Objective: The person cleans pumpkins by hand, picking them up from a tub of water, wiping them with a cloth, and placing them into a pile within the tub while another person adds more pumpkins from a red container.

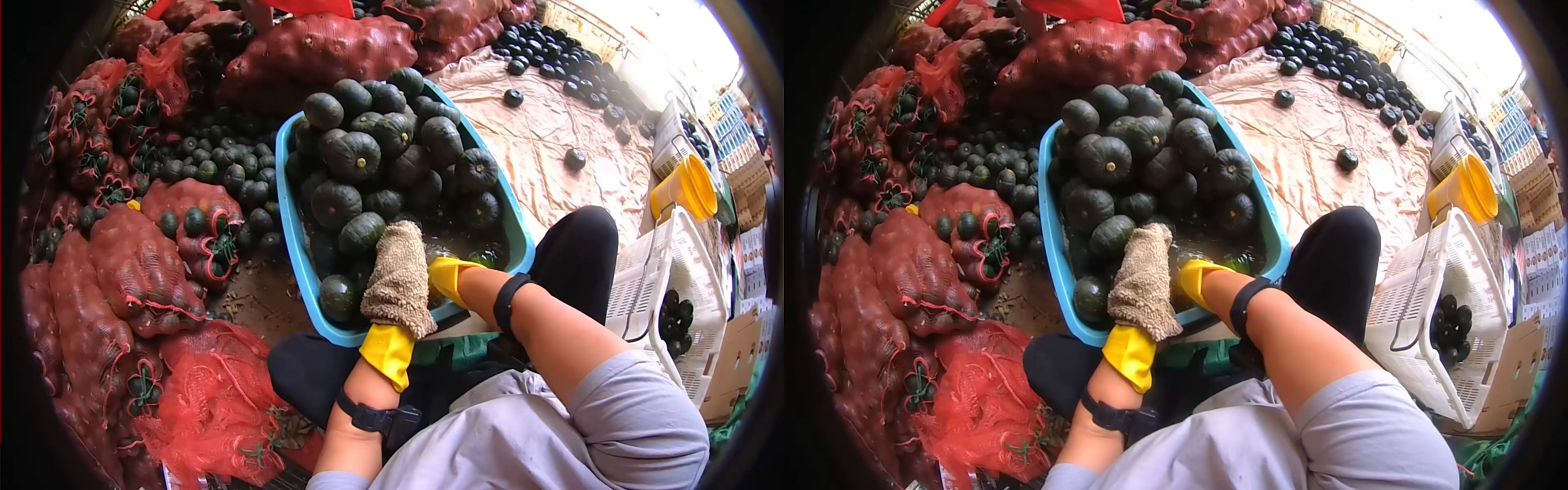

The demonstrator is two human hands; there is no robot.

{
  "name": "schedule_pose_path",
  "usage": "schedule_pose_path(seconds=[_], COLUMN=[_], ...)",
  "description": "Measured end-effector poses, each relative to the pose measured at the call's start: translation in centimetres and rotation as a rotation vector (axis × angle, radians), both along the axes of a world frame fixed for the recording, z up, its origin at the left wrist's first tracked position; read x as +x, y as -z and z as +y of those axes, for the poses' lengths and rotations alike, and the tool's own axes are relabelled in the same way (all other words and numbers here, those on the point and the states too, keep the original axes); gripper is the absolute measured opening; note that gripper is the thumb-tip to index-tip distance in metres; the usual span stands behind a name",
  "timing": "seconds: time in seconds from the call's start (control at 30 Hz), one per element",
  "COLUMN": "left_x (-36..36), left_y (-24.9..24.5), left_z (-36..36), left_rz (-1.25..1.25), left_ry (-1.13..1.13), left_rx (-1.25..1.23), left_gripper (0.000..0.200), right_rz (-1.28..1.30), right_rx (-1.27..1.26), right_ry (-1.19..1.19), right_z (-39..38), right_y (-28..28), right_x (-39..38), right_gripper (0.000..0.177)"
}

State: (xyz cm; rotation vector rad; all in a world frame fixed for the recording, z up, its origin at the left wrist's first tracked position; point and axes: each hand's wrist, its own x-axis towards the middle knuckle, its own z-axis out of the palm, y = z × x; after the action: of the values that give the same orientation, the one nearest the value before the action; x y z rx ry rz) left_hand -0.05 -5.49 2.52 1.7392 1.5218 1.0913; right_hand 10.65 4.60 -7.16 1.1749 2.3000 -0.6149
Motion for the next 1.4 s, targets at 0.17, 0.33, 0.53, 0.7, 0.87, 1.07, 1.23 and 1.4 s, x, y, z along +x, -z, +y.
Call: schedule_pose_path(seconds=[0.17,0.33,0.53,0.7,0.87,1.07,1.23,1.4], left_x=[-0.4,1.0,1.6,-0.5,1.6,0.6,-3.6,0.4], left_y=[0.4,0.4,0.9,1.0,4.0,4.0,0.1,-3.1], left_z=[1.0,3.0,3.3,2.4,3.5,4.2,2.6,2.3], left_rz=[-0.011,-0.025,-0.034,-0.014,-0.046,-0.045,-0.063,-0.131], left_ry=[-0.012,-0.008,0.004,0.02,-0.082,0.0,0.06,-0.181], left_rx=[0.026,0.066,0.132,0.15,0.175,0.134,0.026,-0.06], left_gripper=[0.049,0.054,0.062,0.069,0.077,0.074,0.077,0.079], right_rz=[0.245,1.133,1.257,1.438,1.349,1.109,1.361,1.683], right_rx=[-0.444,-0.325,0.133,0.059,0.158,0.412,-0.038,-0.188], right_ry=[0.131,0.428,0.967,0.248,0.607,0.481,0.464,0.796], right_z=[1.5,-3.9,-1.0,-5.3,-3.0,-3.2,-6.2,-3.5], right_y=[-6.4,-12.2,-9.4,-7.9,-9.1,-8.9,-11.7,-9.2], right_x=[6.2,7.8,2.8,4.1,3.7,3.5,3.8,2.8], right_gripper=[0.093,0.067,0.047,0.052,0.048,0.035,0.04,0.047])
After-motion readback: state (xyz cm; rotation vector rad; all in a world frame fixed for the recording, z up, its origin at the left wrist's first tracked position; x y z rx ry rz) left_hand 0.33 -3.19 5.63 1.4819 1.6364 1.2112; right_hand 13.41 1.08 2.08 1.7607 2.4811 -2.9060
